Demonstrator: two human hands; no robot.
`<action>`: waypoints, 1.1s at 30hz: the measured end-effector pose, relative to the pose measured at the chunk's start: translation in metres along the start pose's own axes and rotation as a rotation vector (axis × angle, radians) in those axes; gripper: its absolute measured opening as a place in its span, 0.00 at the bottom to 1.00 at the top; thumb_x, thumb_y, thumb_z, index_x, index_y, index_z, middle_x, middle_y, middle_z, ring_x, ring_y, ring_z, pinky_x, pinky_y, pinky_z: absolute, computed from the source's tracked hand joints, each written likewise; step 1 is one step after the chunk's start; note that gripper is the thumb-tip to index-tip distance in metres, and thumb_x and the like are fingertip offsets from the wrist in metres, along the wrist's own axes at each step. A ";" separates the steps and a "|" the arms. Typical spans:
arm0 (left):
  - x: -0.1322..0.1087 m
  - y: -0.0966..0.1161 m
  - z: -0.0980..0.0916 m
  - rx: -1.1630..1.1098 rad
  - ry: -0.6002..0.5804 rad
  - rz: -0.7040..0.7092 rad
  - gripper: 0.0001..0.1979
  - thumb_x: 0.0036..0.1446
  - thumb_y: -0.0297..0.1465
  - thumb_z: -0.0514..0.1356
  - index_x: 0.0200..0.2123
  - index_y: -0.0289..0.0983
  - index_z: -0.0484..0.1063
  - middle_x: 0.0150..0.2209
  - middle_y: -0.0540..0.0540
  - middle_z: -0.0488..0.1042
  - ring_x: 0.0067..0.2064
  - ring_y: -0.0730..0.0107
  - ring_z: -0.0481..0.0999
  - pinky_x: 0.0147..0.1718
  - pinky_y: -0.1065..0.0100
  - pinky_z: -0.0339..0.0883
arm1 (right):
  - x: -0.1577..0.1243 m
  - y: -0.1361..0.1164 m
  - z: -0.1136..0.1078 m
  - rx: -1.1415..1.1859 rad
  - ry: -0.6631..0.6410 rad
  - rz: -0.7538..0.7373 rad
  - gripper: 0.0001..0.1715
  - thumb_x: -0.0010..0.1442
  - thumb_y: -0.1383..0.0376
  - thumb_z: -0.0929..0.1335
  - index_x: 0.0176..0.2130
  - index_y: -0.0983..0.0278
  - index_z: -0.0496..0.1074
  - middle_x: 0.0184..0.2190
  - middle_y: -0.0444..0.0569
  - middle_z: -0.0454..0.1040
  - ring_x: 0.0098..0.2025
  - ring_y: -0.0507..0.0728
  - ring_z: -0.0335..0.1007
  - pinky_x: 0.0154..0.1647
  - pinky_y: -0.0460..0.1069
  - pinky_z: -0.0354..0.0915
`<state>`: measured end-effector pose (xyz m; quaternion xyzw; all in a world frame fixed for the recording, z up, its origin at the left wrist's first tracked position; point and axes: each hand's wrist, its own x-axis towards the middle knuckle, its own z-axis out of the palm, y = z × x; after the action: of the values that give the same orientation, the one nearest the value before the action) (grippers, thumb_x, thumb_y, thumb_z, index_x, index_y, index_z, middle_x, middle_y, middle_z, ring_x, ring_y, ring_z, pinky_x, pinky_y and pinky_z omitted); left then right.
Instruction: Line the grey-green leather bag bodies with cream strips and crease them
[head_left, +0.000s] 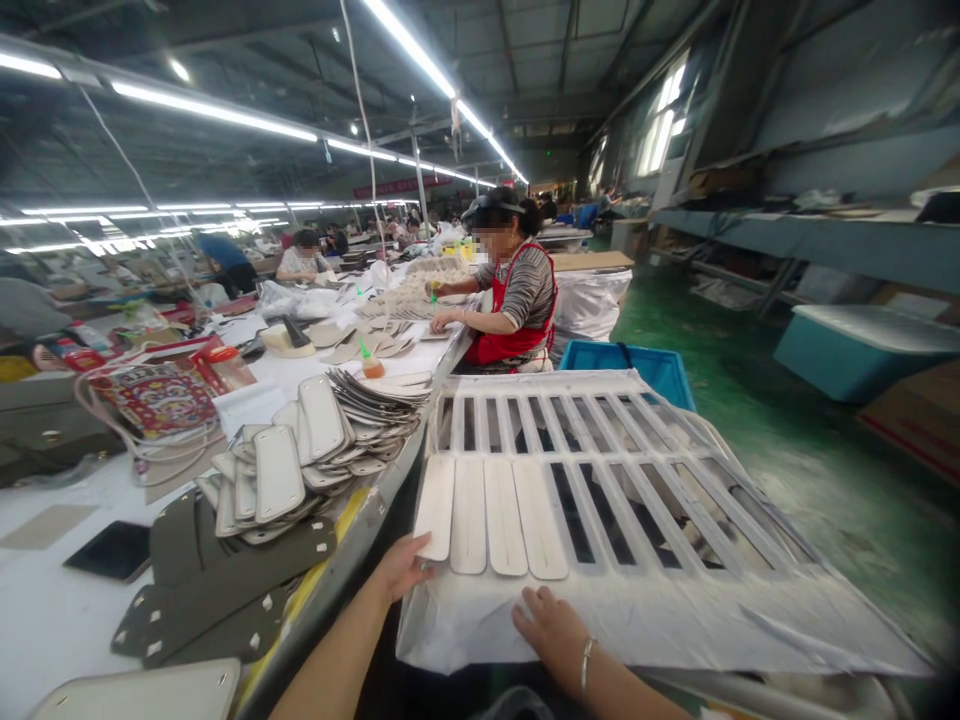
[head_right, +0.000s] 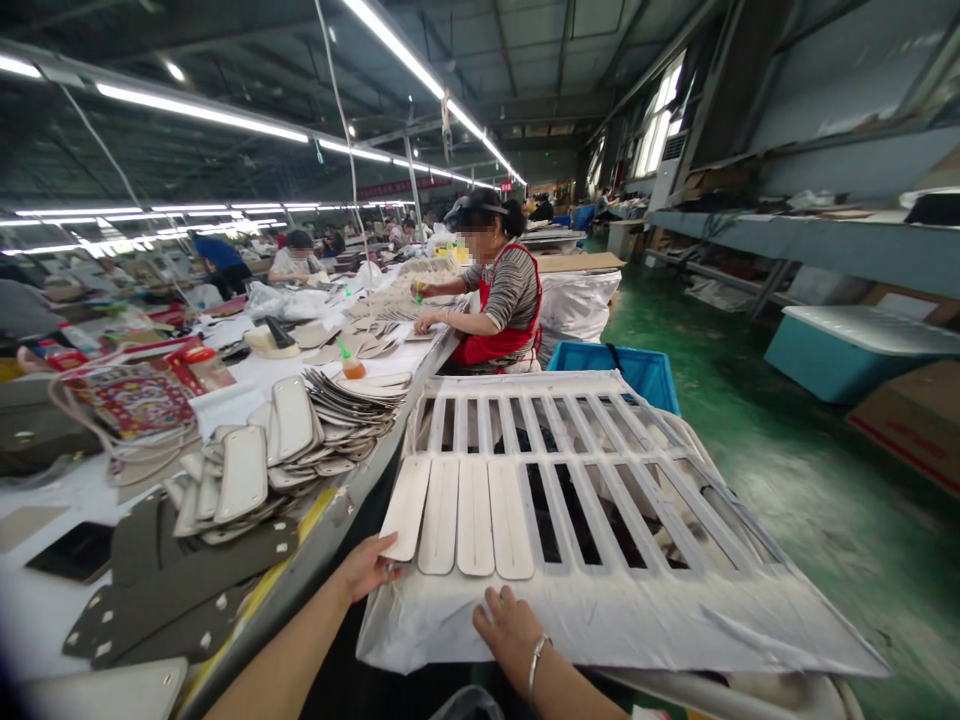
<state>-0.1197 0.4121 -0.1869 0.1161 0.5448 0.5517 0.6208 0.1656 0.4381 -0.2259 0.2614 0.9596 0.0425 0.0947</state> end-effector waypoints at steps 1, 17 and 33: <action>-0.001 0.000 0.000 -0.001 -0.009 0.008 0.14 0.47 0.31 0.64 0.37 0.30 0.69 0.29 0.41 0.74 0.29 0.66 0.74 0.29 0.63 0.70 | 0.000 0.000 -0.002 0.000 -0.015 -0.005 0.24 0.55 0.73 0.64 0.51 0.61 0.63 0.51 0.61 0.62 0.45 0.68 0.63 0.30 0.57 0.69; -0.021 -0.002 -0.005 -0.007 0.082 0.230 0.13 0.47 0.33 0.64 0.36 0.33 0.72 0.38 0.41 0.76 0.41 0.63 0.75 0.38 0.66 0.70 | 0.009 -0.009 -0.046 0.166 -0.101 -0.032 0.44 0.39 0.72 0.71 0.55 0.65 0.57 0.53 0.62 0.58 0.49 0.71 0.57 0.37 0.59 0.66; -0.051 0.091 0.056 -0.138 0.069 0.449 0.06 0.52 0.27 0.58 0.35 0.34 0.71 0.32 0.44 0.77 0.37 0.66 0.76 0.36 0.68 0.72 | 0.004 -0.013 -0.045 0.230 0.070 -0.052 0.38 0.42 0.67 0.70 0.53 0.68 0.60 0.51 0.64 0.58 0.49 0.69 0.56 0.45 0.62 0.58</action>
<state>-0.1152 0.4301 -0.0697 0.1727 0.4872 0.7154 0.4701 0.1462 0.4276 -0.1841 0.2439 0.9673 -0.0614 0.0314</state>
